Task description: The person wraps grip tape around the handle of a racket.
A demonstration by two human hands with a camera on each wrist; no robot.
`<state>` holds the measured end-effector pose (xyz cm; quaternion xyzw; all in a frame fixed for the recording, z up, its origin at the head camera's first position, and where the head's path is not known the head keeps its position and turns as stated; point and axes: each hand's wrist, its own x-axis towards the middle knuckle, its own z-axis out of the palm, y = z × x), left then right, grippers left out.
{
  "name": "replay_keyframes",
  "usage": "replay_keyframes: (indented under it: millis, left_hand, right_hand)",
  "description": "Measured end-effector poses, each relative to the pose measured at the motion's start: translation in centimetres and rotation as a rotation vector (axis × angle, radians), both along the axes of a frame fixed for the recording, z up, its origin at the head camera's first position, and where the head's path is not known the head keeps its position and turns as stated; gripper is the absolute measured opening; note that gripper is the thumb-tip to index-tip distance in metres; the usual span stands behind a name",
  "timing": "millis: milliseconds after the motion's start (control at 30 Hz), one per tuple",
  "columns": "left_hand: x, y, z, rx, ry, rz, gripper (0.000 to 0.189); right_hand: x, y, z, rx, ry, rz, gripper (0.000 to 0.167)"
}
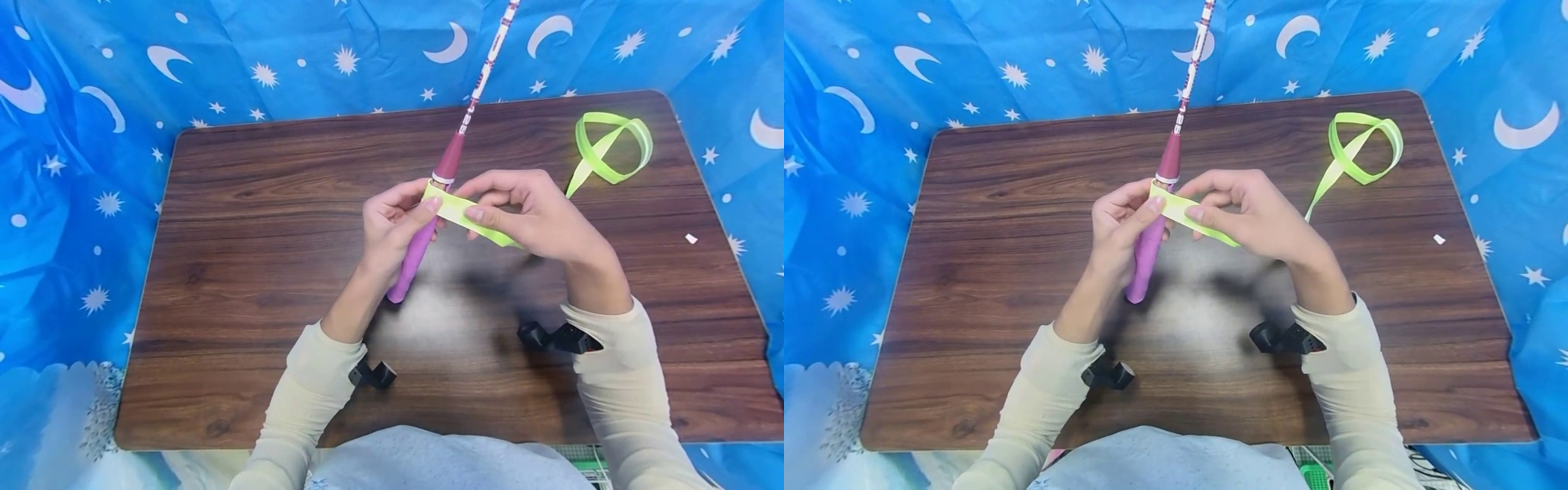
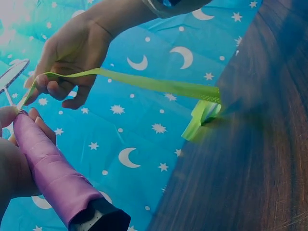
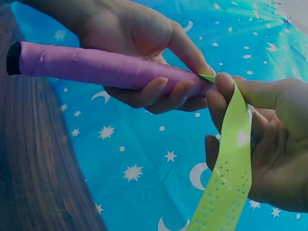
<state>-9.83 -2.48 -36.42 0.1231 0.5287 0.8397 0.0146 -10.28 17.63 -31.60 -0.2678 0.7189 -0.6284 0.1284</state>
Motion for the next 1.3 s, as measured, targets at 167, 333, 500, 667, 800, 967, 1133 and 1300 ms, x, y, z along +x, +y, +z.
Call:
replay_keyframes:
  millis: [167,333,500,667,800,967,1133,1300]
  left_hand:
    - [0.0,0.0,0.1,0.021,-0.062,0.007,0.038]
    - [0.1,-0.1,0.0,0.023,-0.086,0.003,0.039]
    - [0.3,-0.1,0.0,0.046,-0.126,0.026,0.037]
    - [0.2,0.1,0.0,0.050,-0.116,0.043,0.033]
    - [0.1,0.1,-0.1,0.025,-0.065,0.049,0.034]
    - [0.0,0.1,-0.2,0.018,-0.060,0.080,0.032]
    - [0.0,0.1,-0.1,0.015,-0.077,0.094,0.031]
    - [0.0,0.2,-0.1,0.044,-0.079,0.117,0.028]
  right_hand:
    - [0.0,-0.1,0.0,0.084,-0.027,-0.034,0.022]
    - [0.1,-0.2,0.0,0.155,-0.003,-0.013,0.032]
    - [0.1,-0.4,-0.3,0.114,0.002,-0.006,0.030]
    - [0.1,-0.8,-0.5,0.057,-0.023,-0.026,0.024]
    - [0.1,-1.6,-0.5,0.047,-0.068,-0.049,0.020]
    - [0.0,-2.9,-0.1,0.161,-0.061,-0.155,0.008]
    - [-0.1,-3.5,-0.6,0.087,-0.033,-0.215,0.012]
    - [-0.1,-3.5,-1.3,-0.054,-0.031,-0.208,0.016]
